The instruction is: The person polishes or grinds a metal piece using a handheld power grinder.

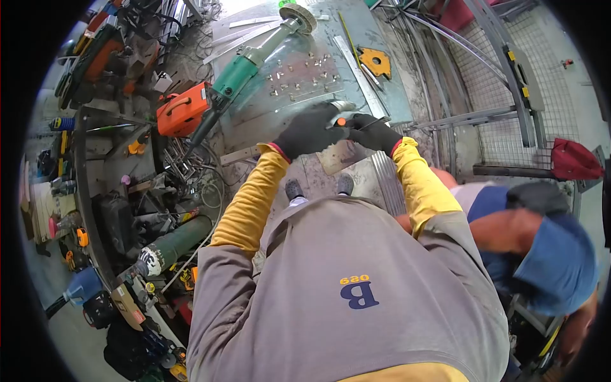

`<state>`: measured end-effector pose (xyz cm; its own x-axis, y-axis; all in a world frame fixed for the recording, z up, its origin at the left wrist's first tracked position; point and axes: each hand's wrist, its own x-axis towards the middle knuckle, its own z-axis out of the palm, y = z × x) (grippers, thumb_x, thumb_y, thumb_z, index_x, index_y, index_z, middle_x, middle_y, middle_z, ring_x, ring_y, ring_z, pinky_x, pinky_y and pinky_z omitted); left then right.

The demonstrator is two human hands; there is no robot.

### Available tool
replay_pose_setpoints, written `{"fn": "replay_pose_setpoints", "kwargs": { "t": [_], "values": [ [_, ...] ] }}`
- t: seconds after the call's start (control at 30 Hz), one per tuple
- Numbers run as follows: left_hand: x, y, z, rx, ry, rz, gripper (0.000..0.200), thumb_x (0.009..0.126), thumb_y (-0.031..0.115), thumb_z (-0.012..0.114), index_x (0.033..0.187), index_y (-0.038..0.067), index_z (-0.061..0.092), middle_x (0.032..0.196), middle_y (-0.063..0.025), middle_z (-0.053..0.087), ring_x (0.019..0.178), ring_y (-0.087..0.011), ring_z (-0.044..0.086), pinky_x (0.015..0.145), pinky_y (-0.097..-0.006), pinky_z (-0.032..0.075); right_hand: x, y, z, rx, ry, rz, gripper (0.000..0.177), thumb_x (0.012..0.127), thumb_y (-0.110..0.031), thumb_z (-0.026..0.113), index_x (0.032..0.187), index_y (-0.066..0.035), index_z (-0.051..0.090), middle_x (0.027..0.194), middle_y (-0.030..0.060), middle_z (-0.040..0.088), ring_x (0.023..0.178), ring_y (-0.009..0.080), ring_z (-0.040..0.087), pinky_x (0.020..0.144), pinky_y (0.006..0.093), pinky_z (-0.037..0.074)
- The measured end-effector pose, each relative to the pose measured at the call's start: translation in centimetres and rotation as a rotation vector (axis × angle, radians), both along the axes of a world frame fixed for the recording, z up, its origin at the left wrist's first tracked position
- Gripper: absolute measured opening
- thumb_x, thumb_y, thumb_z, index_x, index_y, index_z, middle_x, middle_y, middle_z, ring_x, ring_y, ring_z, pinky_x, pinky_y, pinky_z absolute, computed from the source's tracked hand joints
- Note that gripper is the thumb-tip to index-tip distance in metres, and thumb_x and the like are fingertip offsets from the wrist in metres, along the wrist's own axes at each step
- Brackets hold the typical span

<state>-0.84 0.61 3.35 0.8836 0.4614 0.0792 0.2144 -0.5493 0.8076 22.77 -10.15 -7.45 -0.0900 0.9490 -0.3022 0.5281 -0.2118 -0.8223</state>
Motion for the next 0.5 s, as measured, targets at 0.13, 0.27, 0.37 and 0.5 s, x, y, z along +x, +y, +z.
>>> {"fn": "replay_pose_setpoints", "kwargs": {
  "t": [0.13, 0.27, 0.37, 0.5],
  "values": [
    [1.9, -1.3, -3.0, 0.143, 0.028, 0.068, 0.037, 0.094, 0.036, 0.073, 0.121, 0.012, 0.07, 0.106, -0.0187, 0.071, 0.097, -0.0392, 0.069, 0.085, -0.046, 0.056, -0.7, 0.0, 0.1, 0.087, 0.253, -0.025, 0.039, 0.099, -0.035, 0.073, 0.125, -0.007, 0.073, 0.116, 0.0125, 0.076, 0.106, 0.0219, 0.071, 0.093, 0.0345, 0.054],
    [2.5, -3.6, -5.0, 0.289, -0.111, 0.255, 0.032, 0.09, 0.035, 0.078, 0.093, 0.006, 0.066, 0.084, -0.0154, 0.067, 0.079, -0.0393, 0.067, 0.069, -0.0465, 0.053, 0.4, 0.1, -2.0, 0.046, 0.052, 0.009, 0.054, 0.098, -0.05, 0.07, 0.13, -0.006, 0.07, 0.118, 0.0151, 0.076, 0.109, 0.024, 0.072, 0.096, 0.0363, 0.054],
    [2.3, -4.1, -4.9, 0.262, -0.064, 0.395, 0.032, 0.088, 0.038, 0.08, 0.099, 0.01, 0.069, 0.085, -0.0143, 0.068, 0.079, -0.036, 0.069, 0.068, -0.0448, 0.053, -0.6, -0.4, 0.7, 0.078, -0.056, -0.029, 0.053, 0.098, -0.048, 0.071, 0.13, -0.006, 0.069, 0.118, 0.0157, 0.075, 0.108, 0.0262, 0.072, 0.095, 0.038, 0.056],
    [1.6, -3.8, -4.0, 0.141, -0.277, 0.263, 0.035, 0.087, 0.026, 0.081, 0.118, 0.011, 0.071, 0.097, -0.0138, 0.072, 0.088, -0.0344, 0.071, 0.08, -0.045, 0.056, -0.1, -0.3, -0.2, 0.041, -0.009, -0.026, 0.041, 0.097, -0.036, 0.071, 0.125, -0.006, 0.069, 0.117, 0.0147, 0.075, 0.105, 0.0268, 0.073, 0.094, 0.0379, 0.056]
  ]
}}
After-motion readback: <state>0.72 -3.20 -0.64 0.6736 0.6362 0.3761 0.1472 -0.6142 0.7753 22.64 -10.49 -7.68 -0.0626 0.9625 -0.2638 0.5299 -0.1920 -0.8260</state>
